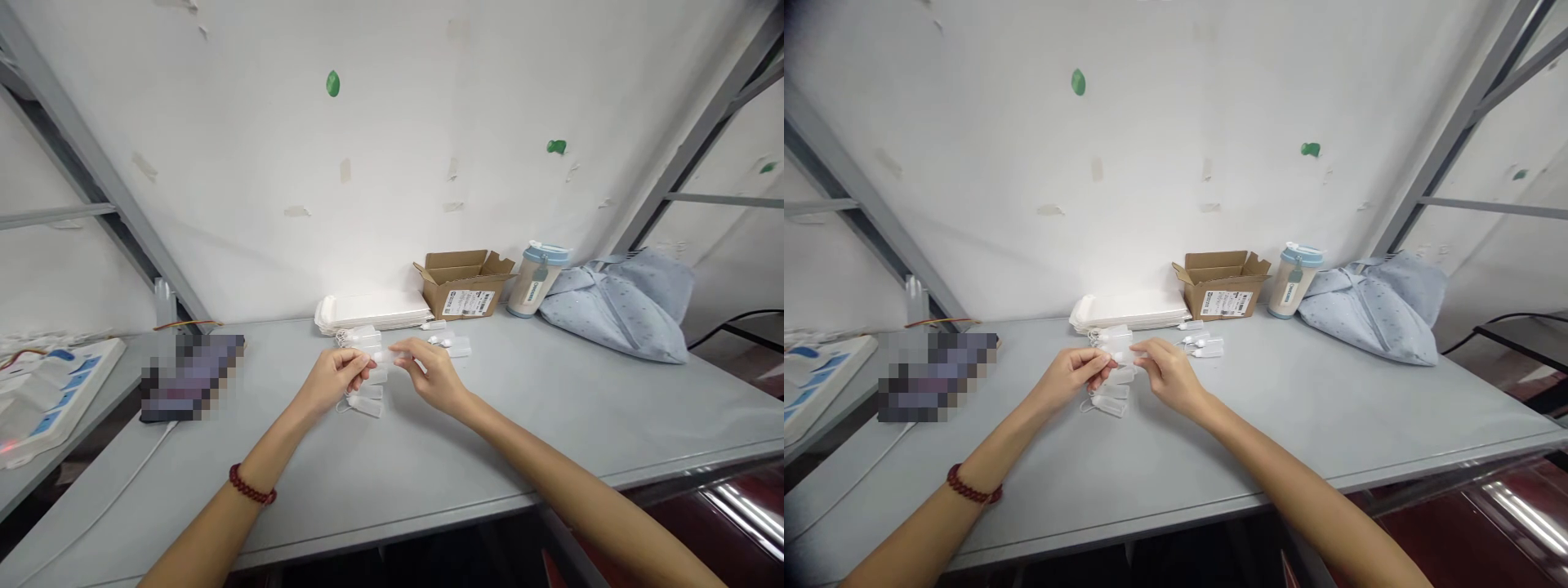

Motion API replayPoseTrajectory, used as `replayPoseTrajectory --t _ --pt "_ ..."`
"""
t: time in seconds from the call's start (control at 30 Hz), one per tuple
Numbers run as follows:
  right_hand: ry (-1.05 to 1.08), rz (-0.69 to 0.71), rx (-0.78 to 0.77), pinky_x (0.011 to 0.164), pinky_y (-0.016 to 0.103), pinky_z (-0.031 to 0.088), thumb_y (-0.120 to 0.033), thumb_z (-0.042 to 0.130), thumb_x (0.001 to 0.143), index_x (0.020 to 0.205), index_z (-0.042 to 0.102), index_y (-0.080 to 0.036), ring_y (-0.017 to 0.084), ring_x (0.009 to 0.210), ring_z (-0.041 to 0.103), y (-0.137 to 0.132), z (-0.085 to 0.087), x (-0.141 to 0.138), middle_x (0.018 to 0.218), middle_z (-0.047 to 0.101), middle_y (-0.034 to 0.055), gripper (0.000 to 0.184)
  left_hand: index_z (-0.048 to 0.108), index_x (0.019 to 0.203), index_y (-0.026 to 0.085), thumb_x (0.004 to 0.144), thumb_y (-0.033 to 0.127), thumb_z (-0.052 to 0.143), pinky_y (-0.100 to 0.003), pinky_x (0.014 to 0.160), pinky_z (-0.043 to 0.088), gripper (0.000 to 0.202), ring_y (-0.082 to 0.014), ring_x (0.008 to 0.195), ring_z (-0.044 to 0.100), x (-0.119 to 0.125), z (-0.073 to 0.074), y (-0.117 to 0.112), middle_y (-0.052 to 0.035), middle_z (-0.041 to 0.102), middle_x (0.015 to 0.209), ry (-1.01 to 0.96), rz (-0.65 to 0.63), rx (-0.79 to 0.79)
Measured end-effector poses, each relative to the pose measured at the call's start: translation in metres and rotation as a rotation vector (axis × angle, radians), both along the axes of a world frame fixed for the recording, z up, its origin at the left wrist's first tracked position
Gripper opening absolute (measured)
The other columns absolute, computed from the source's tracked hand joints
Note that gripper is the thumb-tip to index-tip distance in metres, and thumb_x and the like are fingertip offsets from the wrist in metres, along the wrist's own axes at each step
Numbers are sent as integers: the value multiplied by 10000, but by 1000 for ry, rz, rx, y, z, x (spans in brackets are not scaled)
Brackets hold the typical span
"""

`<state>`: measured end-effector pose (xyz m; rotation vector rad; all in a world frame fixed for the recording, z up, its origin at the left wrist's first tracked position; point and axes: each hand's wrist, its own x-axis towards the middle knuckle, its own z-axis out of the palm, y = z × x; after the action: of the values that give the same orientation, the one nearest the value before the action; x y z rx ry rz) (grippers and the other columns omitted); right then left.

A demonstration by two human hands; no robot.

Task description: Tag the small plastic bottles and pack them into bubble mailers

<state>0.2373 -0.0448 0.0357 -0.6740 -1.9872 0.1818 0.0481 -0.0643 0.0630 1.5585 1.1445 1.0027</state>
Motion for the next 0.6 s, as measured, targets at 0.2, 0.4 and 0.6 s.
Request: replayPoseTrajectory --t 0.2,0.4,0.6 --pt "31 4 -37 661 265 458 -176 483 876 1010 594 -189 143 743 575 -3 13 2 864 656 53 175 662 779 125 800 491 510 -222 489 353 397 -79 498 456 -6 2 2 -21 572 652 -106 30 -36" --pt "16 14 -57 658 267 454 -199 475 884 1014 601 -190 145 731 571 -1 10 3 864 652 57 181 621 682 143 773 418 581 -209 486 330 293 -75 505 429 -8 2 3 12 523 587 -56 30 24" --pt "16 2 -73 674 269 457 -197 485 878 1003 612 -199 147 747 584 3 11 3 867 668 48 179 612 640 151 726 362 615 -212 472 329 228 -72 479 421 -4 6 1 19 527 569 -86 95 55"
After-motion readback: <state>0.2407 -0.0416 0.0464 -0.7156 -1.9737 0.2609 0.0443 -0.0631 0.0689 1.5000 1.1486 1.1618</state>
